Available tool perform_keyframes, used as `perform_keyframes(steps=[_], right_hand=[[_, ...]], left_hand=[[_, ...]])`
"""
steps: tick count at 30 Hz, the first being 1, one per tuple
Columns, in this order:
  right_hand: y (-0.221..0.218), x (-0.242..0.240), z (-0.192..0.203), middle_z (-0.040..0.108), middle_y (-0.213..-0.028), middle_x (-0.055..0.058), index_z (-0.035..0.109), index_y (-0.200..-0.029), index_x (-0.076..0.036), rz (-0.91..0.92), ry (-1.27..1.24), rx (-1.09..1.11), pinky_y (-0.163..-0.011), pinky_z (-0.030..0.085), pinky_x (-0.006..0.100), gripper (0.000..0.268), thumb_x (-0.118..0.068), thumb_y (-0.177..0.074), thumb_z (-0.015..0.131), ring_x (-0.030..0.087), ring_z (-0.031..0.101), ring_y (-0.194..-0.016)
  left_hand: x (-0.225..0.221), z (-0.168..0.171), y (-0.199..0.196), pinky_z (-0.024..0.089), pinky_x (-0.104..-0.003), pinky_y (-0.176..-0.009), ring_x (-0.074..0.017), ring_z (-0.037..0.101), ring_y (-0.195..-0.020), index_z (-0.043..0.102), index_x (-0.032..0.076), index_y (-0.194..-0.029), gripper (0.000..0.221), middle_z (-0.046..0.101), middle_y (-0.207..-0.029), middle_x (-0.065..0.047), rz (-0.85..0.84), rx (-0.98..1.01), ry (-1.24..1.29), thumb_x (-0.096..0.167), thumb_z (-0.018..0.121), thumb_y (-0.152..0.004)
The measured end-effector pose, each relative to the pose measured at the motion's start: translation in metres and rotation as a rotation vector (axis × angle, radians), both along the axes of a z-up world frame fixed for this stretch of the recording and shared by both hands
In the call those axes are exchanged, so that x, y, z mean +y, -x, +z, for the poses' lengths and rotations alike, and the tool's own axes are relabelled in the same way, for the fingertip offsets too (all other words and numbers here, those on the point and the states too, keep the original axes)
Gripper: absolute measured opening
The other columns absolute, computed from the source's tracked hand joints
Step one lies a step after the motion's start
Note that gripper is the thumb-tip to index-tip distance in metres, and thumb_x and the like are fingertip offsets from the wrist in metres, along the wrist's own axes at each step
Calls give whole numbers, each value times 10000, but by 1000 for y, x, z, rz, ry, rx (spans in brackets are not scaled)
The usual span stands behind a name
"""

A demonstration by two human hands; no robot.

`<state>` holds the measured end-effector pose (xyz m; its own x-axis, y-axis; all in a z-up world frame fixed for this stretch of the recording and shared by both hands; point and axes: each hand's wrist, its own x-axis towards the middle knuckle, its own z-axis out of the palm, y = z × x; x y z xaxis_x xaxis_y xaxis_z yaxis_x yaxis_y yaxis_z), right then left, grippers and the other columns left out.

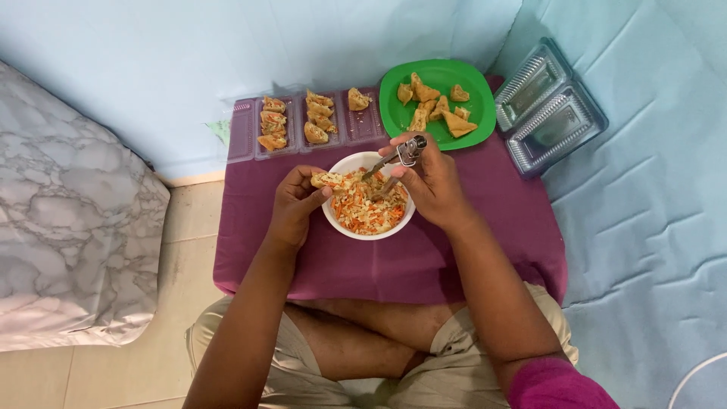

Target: Filling pastry shells with a savory mixture using metal tongs at a natural pace.

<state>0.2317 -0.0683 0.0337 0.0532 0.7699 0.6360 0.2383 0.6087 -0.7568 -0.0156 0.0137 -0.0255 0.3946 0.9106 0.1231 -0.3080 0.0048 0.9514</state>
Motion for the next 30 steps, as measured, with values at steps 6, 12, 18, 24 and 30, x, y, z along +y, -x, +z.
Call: perform_keyframes(steps=[6, 12, 18, 24, 30], right_hand=[[-10, -6, 8, 716, -1127, 290, 618, -1258, 87, 134, 118, -83, -928, 532, 506, 359, -71, -955, 727, 321, 663, -1019], [-29, -6, 3, 728, -1174, 145, 617, -1296, 40, 114, 160, 111, -962, 564, 350, 432, -147, -935, 763, 191, 690, -1096], [-56, -8, 7, 705, -1165, 206, 584, -1283, 69, 55, 109, 31, -942, 576, 401, 402, -116, -963, 740, 262, 696, -1095], [-40, -9, 13, 724, -1120, 220, 632, -1261, 47, 37, 98, -106, -896, 587, 443, 465, -131, -876, 824, 297, 717, -1005], [-27, -10, 22, 719, -1125, 232, 647, -1232, 30, 61, 108, -95, -929, 573, 472, 390, -123, -905, 795, 308, 689, -995]], left_hand=[[-1, 4, 0, 559, -260, -781, -145, 640, -875, 642, 5, -1142, 364, 692, -950, -96, -3, 4, -1, 120, 835, -855], [0, 0, 1, 564, -261, -790, -153, 650, -882, 642, 4, -1147, 376, 699, -953, -106, -1, 0, 11, 124, 842, -851], [-2, 4, 0, 570, -257, -791, -146, 656, -882, 643, 9, -1140, 368, 707, -953, -98, -3, -4, 12, 119, 840, -851], [-1, 4, 0, 569, -256, -798, -141, 650, -885, 644, 10, -1140, 363, 703, -945, -92, -2, 1, 6, 122, 836, -852], [-2, 4, 0, 565, -269, -788, -152, 643, -881, 641, 12, -1139, 367, 697, -950, -95, -3, 4, 10, 139, 832, -852]])
